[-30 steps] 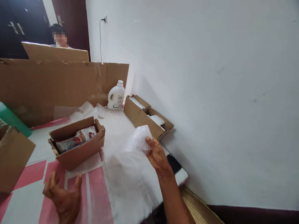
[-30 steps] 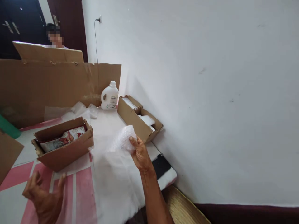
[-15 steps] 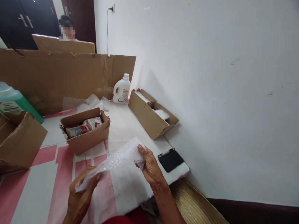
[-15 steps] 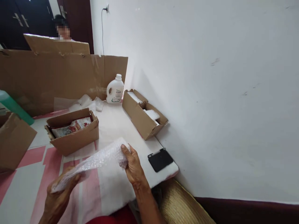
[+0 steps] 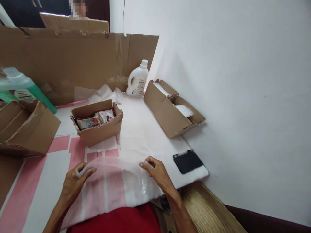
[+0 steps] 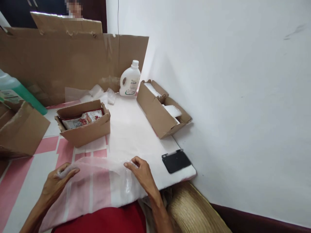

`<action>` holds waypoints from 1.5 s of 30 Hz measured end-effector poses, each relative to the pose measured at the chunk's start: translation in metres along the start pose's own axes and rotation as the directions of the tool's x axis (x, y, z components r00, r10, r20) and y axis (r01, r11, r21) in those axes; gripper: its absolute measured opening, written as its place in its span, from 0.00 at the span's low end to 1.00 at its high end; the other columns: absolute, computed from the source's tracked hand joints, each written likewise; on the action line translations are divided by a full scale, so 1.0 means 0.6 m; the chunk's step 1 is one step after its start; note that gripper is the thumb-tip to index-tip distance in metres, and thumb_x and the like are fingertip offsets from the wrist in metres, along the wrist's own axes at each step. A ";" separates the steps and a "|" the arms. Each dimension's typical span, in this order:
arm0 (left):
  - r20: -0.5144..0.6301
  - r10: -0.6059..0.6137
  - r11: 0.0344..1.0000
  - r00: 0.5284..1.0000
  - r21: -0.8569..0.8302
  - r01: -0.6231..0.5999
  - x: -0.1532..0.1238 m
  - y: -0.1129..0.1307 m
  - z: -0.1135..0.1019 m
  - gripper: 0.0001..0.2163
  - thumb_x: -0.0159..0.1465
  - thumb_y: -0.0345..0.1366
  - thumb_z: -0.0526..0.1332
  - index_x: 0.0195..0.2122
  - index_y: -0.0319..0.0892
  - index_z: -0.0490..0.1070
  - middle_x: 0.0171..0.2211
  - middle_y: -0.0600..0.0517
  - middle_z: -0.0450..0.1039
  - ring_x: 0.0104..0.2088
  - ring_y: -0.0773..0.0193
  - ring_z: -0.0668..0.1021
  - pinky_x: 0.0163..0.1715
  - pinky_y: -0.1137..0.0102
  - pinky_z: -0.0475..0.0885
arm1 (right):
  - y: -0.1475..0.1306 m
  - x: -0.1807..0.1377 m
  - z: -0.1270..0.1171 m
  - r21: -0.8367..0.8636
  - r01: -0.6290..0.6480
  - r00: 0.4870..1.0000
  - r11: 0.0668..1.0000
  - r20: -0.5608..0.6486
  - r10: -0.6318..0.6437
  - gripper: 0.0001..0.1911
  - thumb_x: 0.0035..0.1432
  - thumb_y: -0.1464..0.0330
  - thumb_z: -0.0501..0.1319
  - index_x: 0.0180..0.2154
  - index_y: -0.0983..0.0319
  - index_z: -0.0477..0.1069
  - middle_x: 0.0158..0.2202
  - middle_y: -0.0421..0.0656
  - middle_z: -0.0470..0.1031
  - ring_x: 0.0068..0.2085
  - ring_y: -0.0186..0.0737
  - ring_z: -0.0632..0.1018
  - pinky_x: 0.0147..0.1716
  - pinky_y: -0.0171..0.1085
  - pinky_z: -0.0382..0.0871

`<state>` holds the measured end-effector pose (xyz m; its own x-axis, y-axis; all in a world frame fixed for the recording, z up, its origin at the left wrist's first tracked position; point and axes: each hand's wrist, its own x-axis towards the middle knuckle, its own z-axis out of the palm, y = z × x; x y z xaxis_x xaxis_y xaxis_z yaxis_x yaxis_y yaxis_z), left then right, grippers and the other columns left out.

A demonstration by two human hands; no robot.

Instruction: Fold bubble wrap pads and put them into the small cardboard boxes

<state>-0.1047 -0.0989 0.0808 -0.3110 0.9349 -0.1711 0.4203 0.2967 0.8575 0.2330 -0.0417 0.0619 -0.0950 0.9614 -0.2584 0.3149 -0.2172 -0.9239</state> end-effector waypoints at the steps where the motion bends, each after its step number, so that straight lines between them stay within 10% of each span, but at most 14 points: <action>1: -0.025 0.000 1.000 1.000 0.014 0.000 0.004 -0.010 -0.004 0.21 0.53 0.59 0.68 0.28 0.43 0.74 0.25 0.55 0.74 0.27 0.63 0.74 0.29 0.72 0.70 | -0.002 0.003 0.002 -0.039 0.030 1.000 0.999 -0.006 -0.031 0.20 0.57 0.54 0.67 0.23 0.60 0.68 0.24 0.36 0.63 0.28 0.35 0.65 0.29 0.35 0.56; 7: -0.307 0.121 0.992 0.944 0.083 -0.100 0.009 -0.051 -0.039 0.21 0.60 0.56 0.63 0.44 0.45 0.80 0.40 0.51 0.82 0.39 0.57 0.81 0.44 0.65 0.76 | -0.005 0.015 0.014 0.012 0.092 0.985 0.996 0.148 -0.093 0.26 0.64 0.50 0.61 0.21 0.61 0.72 0.23 0.38 0.69 0.28 0.37 0.69 0.31 0.35 0.58; 18: -0.343 0.496 0.841 0.798 0.419 -0.343 -0.043 -0.062 -0.070 0.14 0.69 0.43 0.59 0.52 0.46 0.78 0.51 0.48 0.79 0.52 0.55 0.79 0.59 0.59 0.70 | -0.017 0.053 0.029 0.316 -0.169 0.977 0.934 0.176 0.117 0.35 0.53 0.39 0.65 0.14 0.61 0.65 0.13 0.35 0.59 0.17 0.29 0.56 0.20 0.35 0.48; 27: -0.442 0.610 0.745 0.658 0.604 -0.284 -0.111 -0.066 -0.060 0.18 0.65 0.35 0.66 0.56 0.44 0.75 0.47 0.45 0.80 0.42 0.54 0.80 0.52 0.56 0.73 | -0.018 0.092 0.027 0.204 0.087 0.976 0.975 0.179 -0.125 0.31 0.60 0.47 0.63 0.16 0.60 0.62 0.17 0.34 0.57 0.22 0.31 0.58 0.25 0.35 0.50; 31: -0.175 0.805 0.545 0.567 0.598 -0.588 -0.094 0.008 0.015 0.37 0.58 0.29 0.72 0.67 0.47 0.62 0.52 0.43 0.75 0.50 0.53 0.79 0.52 0.60 0.75 | -0.032 0.079 0.030 0.183 0.128 0.962 0.975 0.217 -0.166 0.25 0.60 0.52 0.64 0.18 0.61 0.70 0.20 0.37 0.66 0.25 0.34 0.66 0.29 0.35 0.57; 36: 0.232 0.852 0.322 0.469 0.475 -0.819 -0.029 0.088 0.116 0.28 0.63 0.24 0.63 0.65 0.44 0.64 0.63 0.36 0.63 0.64 0.46 0.68 0.59 0.52 0.70 | -0.063 0.049 0.017 0.088 0.230 0.941 0.969 0.235 -0.244 0.25 0.64 0.53 0.62 0.20 0.61 0.73 0.23 0.38 0.70 0.28 0.36 0.70 0.32 0.35 0.60; 45: 0.259 0.914 0.179 0.311 0.432 -0.884 -0.020 0.116 0.113 0.08 0.64 0.22 0.58 0.39 0.41 0.71 0.52 0.40 0.76 0.57 0.51 0.75 0.56 0.55 0.71 | -0.065 0.038 -0.001 0.054 0.255 0.962 0.965 0.083 -0.259 0.25 0.65 0.52 0.61 0.21 0.60 0.69 0.22 0.38 0.68 0.27 0.35 0.69 0.30 0.35 0.59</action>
<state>-0.0141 -0.0762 0.1097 0.5080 0.6127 0.6055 0.7183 -0.6893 0.0949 0.2192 -0.0109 0.0923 -0.2517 0.9672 -0.0332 0.2290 0.0261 -0.9731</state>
